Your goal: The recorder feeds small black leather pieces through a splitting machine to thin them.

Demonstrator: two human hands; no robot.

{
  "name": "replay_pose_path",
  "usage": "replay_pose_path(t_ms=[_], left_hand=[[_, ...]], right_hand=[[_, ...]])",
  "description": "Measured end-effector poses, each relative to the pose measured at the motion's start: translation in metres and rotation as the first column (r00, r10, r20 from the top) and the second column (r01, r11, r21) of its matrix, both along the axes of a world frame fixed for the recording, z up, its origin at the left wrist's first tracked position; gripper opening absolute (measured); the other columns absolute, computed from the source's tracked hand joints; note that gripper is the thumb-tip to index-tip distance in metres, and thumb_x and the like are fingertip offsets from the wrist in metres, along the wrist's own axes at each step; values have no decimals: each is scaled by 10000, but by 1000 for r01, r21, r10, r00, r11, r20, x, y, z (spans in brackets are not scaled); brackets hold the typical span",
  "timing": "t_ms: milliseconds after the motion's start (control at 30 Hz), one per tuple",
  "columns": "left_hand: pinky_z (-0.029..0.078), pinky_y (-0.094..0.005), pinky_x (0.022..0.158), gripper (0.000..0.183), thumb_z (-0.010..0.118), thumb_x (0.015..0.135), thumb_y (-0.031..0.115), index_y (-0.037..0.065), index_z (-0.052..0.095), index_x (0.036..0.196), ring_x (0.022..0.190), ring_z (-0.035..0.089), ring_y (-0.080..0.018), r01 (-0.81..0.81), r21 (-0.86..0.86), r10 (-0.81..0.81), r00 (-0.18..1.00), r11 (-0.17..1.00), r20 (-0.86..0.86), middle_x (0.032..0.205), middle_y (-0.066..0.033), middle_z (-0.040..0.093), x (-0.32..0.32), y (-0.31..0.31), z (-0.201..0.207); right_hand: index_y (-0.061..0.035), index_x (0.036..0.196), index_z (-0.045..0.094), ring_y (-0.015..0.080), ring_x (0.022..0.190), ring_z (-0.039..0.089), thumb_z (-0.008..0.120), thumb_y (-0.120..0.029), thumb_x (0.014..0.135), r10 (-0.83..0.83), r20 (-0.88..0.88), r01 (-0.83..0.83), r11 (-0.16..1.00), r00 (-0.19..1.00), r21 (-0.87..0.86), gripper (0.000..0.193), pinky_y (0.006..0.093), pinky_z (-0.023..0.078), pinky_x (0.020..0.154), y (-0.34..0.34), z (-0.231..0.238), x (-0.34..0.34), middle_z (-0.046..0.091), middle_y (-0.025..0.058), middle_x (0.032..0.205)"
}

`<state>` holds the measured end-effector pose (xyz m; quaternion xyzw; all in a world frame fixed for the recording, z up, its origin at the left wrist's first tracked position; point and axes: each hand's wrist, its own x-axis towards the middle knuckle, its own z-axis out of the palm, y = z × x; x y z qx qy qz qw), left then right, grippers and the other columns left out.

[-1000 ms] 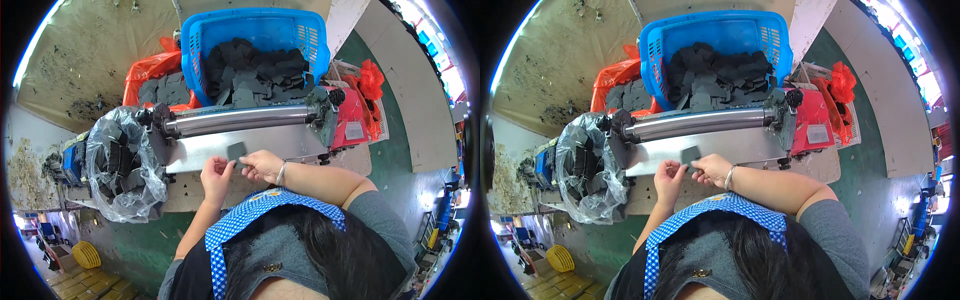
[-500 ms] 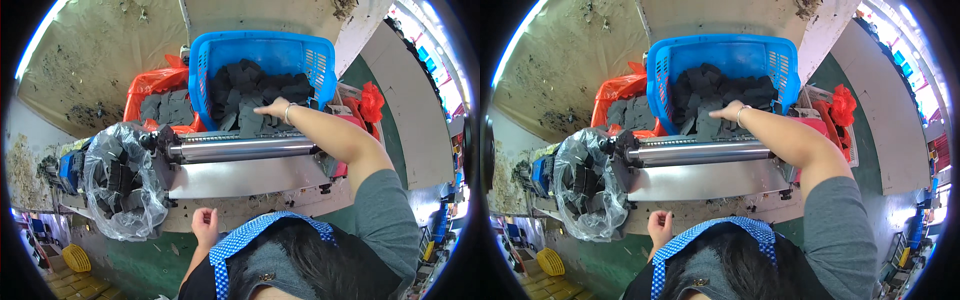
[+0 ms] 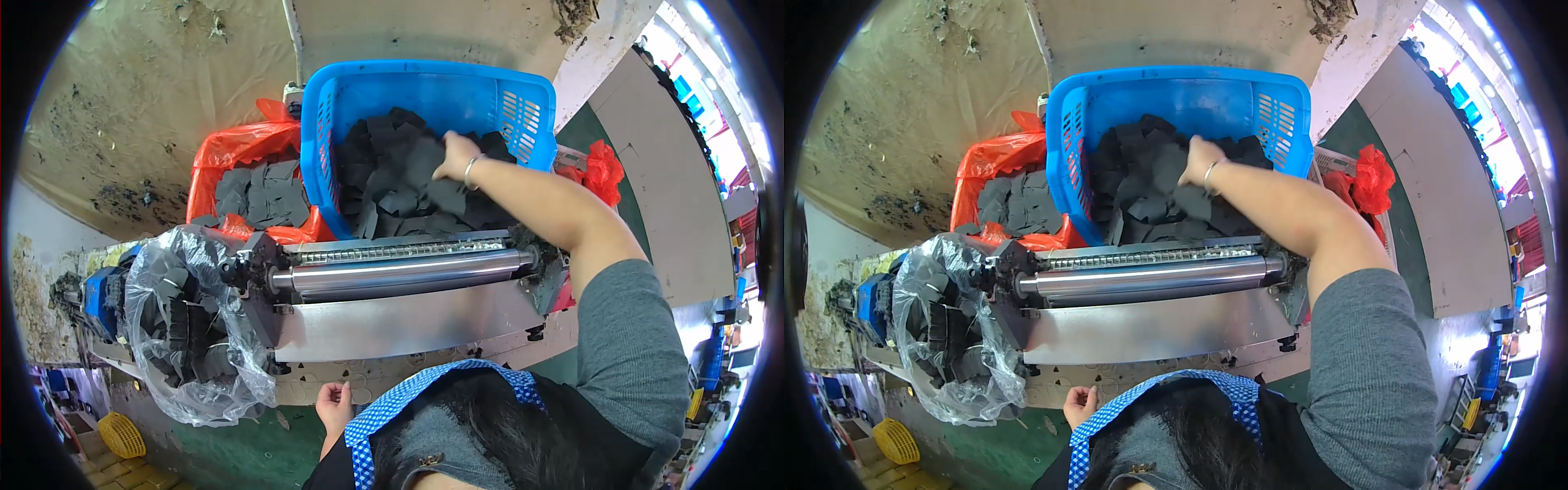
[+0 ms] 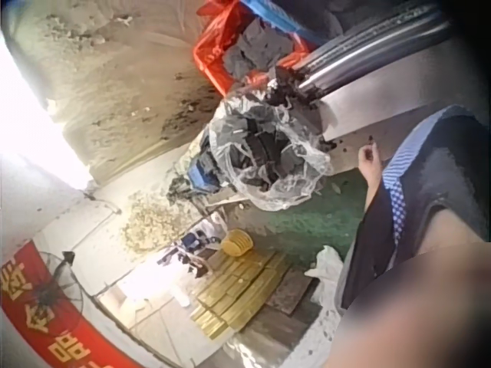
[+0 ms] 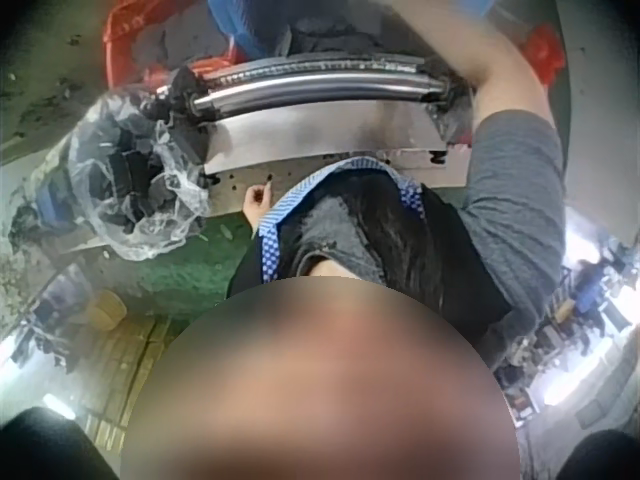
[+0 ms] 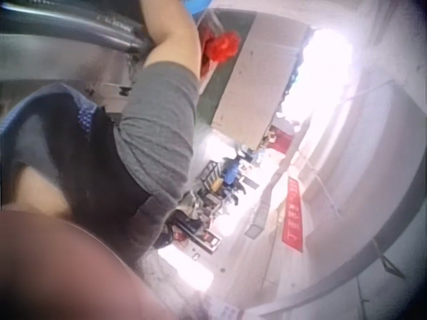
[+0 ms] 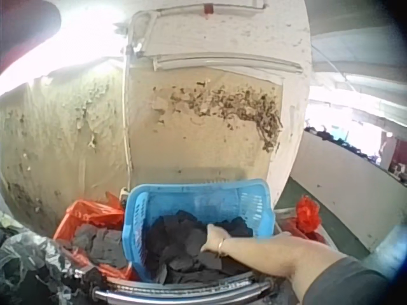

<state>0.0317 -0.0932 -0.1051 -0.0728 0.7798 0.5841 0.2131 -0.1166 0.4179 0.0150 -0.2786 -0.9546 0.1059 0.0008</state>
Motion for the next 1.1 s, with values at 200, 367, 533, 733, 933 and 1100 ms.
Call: replay_pose_path(t_ms=[200, 367, 533, 733, 933, 1100], left_hand=[[415, -196, 523, 135, 680, 786, 76, 15, 561, 763, 563, 495, -49, 53, -56, -50, 997, 997, 57, 657, 4, 564, -1, -3, -18], [459, -229, 573, 94, 659, 768, 49, 1, 586, 803, 608, 546, -84, 74, -43, -74, 997, 996, 8, 710, -33, 597, 1, 6, -22], [459, -231, 574, 113, 669, 772, 65, 1, 582, 807, 611, 547, -88, 123, -68, -126, 991, 990, -46, 708, -36, 596, -7, 15, -11], [432, -209, 547, 162, 686, 800, 112, 11, 562, 772, 583, 511, -59, 142, -21, -142, 990, 990, 21, 687, -9, 566, -5, -1, -5], [446, -215, 549, 173, 705, 786, 125, 10, 577, 766, 587, 525, -63, 339, 15, -334, 932, 941, -142, 706, -16, 555, -13, 31, 5], [450, -220, 551, 177, 709, 787, 131, 10, 581, 772, 589, 528, -59, 557, 83, -547, 828, 826, -120, 695, -18, 566, -3, 72, 7]], right_hand=[[31, 1055, 487, 357, 1001, 566, 809, -294, 603, -211, -123, 238, 927, 970, 289, 643, 402, 487, 831, 56, 23, 7, 576, 222, 1016], [-82, 1046, 538, 343, 924, 558, 578, -80, 706, 840, -123, -802, 542, 529, 250, 342, 418, 487, 780, -68, -9, -3, 562, 183, 981], [-118, 701, 612, 223, 866, 552, 534, -191, 740, 919, 36, -814, 329, 393, 478, 114, 335, 427, 700, -114, -63, -31, 594, 72, 841], [-28, 826, 637, 354, 867, 616, 600, -246, 751, 205, -372, -131, 968, 905, 213, 234, 432, 497, 751, -18, 6, -23, 631, 204, 852], [34, 966, 638, 335, 952, 613, 738, -427, 664, -312, -10, 311, 941, 950, 132, 560, 389, 481, 840, 50, 89, 88, 623, 233, 1014], [-20, 992, 623, 344, 942, 597, 690, -393, 700, -65, -248, 143, 939, 967, 312, 478, 407, 469, 827, 52, 137, 241, 627, 205, 981]])
